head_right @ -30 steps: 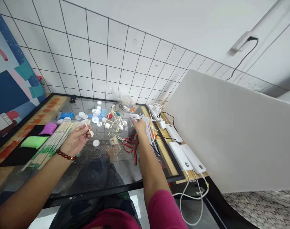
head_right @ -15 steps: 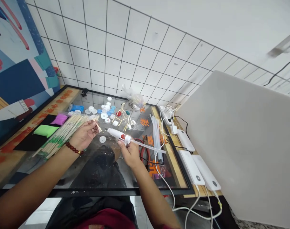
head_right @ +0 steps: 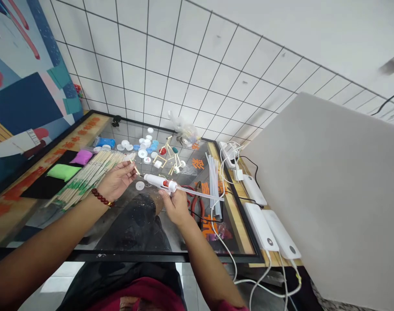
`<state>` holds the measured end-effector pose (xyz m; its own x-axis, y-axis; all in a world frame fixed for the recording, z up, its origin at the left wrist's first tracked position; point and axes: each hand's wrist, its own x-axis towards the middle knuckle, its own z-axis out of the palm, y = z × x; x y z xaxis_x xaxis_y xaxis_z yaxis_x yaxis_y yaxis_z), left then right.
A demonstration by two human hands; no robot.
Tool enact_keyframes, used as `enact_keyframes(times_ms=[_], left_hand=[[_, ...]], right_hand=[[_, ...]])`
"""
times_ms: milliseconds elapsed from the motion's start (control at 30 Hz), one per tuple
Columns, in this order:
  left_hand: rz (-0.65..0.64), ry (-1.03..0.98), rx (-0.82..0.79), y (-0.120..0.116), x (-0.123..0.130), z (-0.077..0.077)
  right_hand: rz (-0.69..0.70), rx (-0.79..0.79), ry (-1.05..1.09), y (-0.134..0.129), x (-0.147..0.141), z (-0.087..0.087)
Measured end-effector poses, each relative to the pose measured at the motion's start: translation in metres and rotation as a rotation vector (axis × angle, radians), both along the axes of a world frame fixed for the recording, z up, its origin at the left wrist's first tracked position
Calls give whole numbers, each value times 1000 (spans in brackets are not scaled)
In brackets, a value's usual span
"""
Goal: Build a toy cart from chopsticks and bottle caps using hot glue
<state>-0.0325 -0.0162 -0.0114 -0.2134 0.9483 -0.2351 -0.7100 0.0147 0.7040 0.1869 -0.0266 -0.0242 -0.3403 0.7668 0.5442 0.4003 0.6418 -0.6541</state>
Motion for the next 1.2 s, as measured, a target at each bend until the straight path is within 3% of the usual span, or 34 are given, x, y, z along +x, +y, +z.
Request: enact_keyframes(times_ms=[533,1200], left_hand=[[12,-19,-26,-1,0,4],[-51,7,3,0,-3,-2]], right_hand=[[-18,44,-23,2,1,-3],[-77,1,7,5,3,-9]])
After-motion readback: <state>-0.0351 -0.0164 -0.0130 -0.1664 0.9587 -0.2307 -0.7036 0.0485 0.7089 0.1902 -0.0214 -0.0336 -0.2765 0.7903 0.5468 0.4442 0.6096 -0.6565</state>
